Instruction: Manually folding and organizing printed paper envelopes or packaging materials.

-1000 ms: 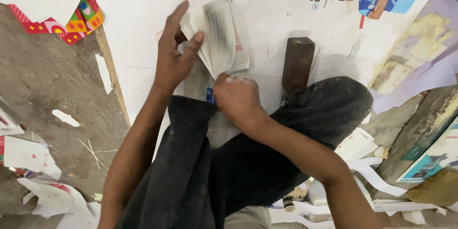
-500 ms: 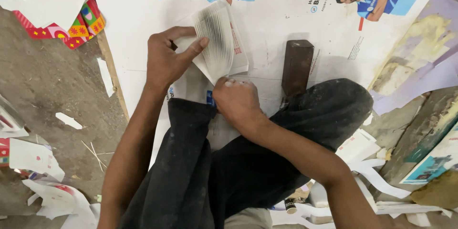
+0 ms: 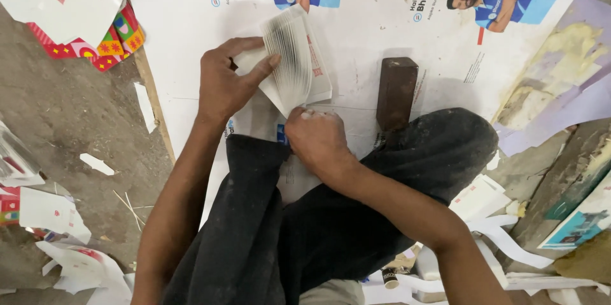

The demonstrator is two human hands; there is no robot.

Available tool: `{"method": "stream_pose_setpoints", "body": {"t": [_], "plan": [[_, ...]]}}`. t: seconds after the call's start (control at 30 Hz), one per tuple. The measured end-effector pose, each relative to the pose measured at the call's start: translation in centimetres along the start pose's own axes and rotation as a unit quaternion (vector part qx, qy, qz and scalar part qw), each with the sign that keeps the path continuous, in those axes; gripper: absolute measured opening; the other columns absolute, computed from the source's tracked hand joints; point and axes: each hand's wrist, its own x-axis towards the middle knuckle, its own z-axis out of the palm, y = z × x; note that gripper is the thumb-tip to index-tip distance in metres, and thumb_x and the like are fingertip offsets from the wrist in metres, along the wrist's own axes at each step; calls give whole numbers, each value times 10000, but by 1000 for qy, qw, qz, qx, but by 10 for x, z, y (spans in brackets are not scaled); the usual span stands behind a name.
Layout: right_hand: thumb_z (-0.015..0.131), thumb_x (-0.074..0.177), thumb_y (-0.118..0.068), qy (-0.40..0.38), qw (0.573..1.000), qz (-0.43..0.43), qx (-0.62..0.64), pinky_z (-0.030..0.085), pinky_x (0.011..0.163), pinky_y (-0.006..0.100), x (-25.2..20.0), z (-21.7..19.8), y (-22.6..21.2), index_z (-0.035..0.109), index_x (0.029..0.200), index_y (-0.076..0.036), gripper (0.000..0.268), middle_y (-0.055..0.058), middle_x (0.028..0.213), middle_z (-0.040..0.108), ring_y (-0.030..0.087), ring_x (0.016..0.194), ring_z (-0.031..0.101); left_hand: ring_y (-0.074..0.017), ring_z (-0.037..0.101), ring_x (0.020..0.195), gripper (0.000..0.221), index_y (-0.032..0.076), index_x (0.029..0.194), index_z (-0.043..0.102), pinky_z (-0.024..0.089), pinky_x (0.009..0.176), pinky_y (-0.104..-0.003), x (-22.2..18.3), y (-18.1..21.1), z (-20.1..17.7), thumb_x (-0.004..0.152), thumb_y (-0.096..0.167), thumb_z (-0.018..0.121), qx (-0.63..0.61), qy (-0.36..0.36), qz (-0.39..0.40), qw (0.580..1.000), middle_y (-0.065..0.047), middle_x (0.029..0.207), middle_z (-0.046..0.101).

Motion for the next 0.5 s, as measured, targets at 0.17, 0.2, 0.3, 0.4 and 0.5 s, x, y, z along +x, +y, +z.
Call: {"method": "stream_pose_setpoints", "body": {"t": [0.17,0.2,0.3,0.4,0.5], "plan": [[699,758,-132,19,999,5,30,550,528,372,-2,7,3,678,810,-10,134,115,647,698,246,572,710,-154,621,1124,499,-29,1380,486,552,918,-272,-7,19,-2,1034,227,737,-184,-1,269,946,-107,1298,544],[699,758,-132,20,999,5,30,550,528,372,-3,8,4,678,810,-10,134,115,647,698,246,572,710,-154,621,1124,499,-29,1380,486,552,918,-272,-3,1,1,1034,227,737,-183,-1,269,946,-107,1298,544],[688,776,-109,10,999,1,33,549,516,370,-4,8,1,675,818,-12,107,121,671,702,241,586,714,-206,710,977,262,9,1246,765,569,879,-325,0,-22,2,990,44,720,-8,13,180,984,-130,1076,714],[683,780,-109,44,999,0,11,551,514,379,-3,5,2,675,809,-12,101,116,660,701,248,571,710,-195,715,922,275,28,1120,769,540,743,-350,0,0,1,912,198,828,-1,18,38,999,-112,1084,751],[673,759,-119,25,999,9,31,554,520,380,-4,7,1,670,791,-15,109,126,656,699,254,568,710,-191,723,967,326,24,1122,755,586,811,-327,-2,0,1,880,225,840,-11,-2,94,995,-128,1101,728]]}}
